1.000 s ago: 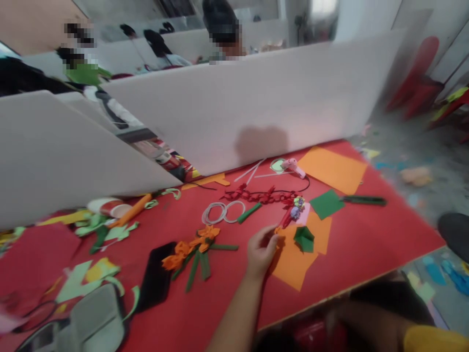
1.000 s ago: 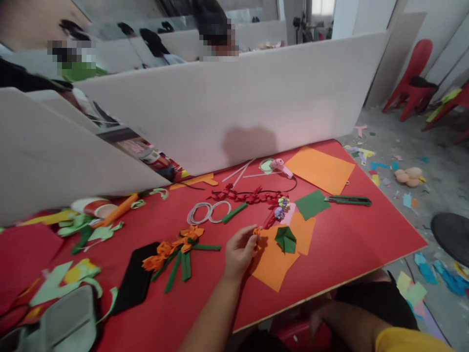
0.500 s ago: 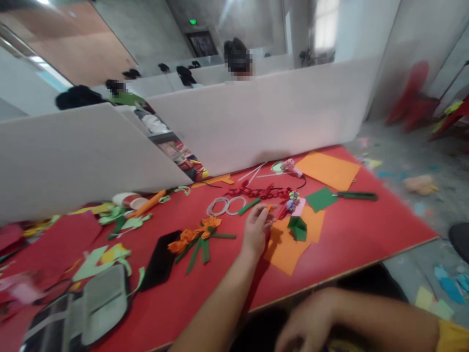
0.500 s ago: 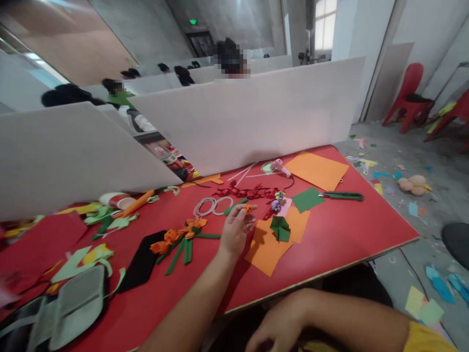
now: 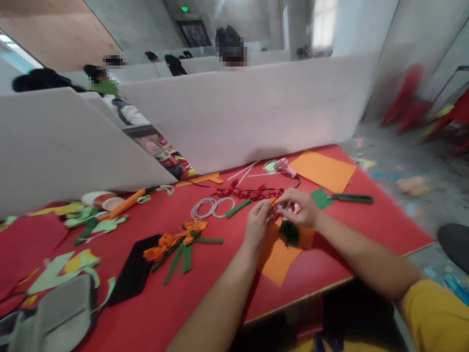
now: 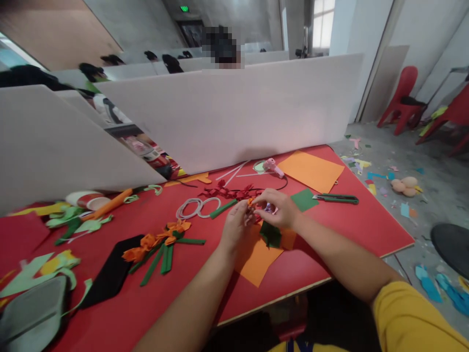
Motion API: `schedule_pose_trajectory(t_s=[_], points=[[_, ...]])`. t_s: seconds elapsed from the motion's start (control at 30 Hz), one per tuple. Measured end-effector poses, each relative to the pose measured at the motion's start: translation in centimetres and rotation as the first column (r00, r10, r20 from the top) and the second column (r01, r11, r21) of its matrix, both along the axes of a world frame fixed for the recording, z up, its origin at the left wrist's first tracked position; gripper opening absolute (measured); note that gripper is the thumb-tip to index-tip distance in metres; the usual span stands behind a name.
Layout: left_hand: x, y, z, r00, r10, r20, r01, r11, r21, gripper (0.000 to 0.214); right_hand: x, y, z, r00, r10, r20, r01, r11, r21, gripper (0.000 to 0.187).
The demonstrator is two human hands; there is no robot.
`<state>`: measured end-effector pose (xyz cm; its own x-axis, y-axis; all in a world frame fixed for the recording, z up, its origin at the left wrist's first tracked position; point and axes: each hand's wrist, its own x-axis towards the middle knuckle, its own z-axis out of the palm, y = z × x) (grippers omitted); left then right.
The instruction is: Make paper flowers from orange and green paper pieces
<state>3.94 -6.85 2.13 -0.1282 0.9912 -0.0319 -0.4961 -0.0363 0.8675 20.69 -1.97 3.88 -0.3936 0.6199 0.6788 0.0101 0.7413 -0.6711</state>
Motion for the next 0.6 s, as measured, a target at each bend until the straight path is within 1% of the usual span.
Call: schedule_pose_trajectory(t_s=[0.07, 0.17, 0.23, 0.33, 0.43, 0.6], points=[[0.1, -0.3, -0.3, 1.0, -0.001, -0.006, 0.001, 1.0, -0.02, 0.049, -0.4, -0.8, -0.7, 0.999, -0.027, -0.028, 0.024, 0.996, -0.082, 0.015], [0.4, -1.0, -0.3, 0.998, -0.015, -0.053, 0.013, 0.999, -0.043, 0.042, -0.6, -1.7, -0.8, 0.996, -0.089, -0.03, 0.083, 0.981, -0.178, 0.014], [0.6, -1.3, -0.2, 0.996, -0.019, -0.088, 0.016, 0.999, -0.034, 0.04, -0.5, -1.9, -0.6, 0.994, -0.11, -0.018, 0.105, 0.977, -0.187, 0.011], [0.8, -1.4, -0.1, 0.996, -0.018, -0.092, 0.016, 1.0, -0.014, 0.039, -0.3, -2.0, -0.3, 0.993, -0.12, -0.005, 0.117, 0.977, -0.181, 0.008], [0.8, -1.2, 0.0, 0.995, -0.034, -0.094, 0.035, 0.999, 0.008, 0.037, -0.2, -2.0, -0.2, 0.993, -0.116, 0.0, 0.114, 0.98, -0.165, 0.009], [0.6, -1.0, -0.4, 0.985, -0.03, -0.172, 0.041, 0.998, 0.057, 0.032, -0.3, -1.9, -0.3, 0.994, -0.102, -0.034, 0.094, 0.978, -0.185, 0.007]])
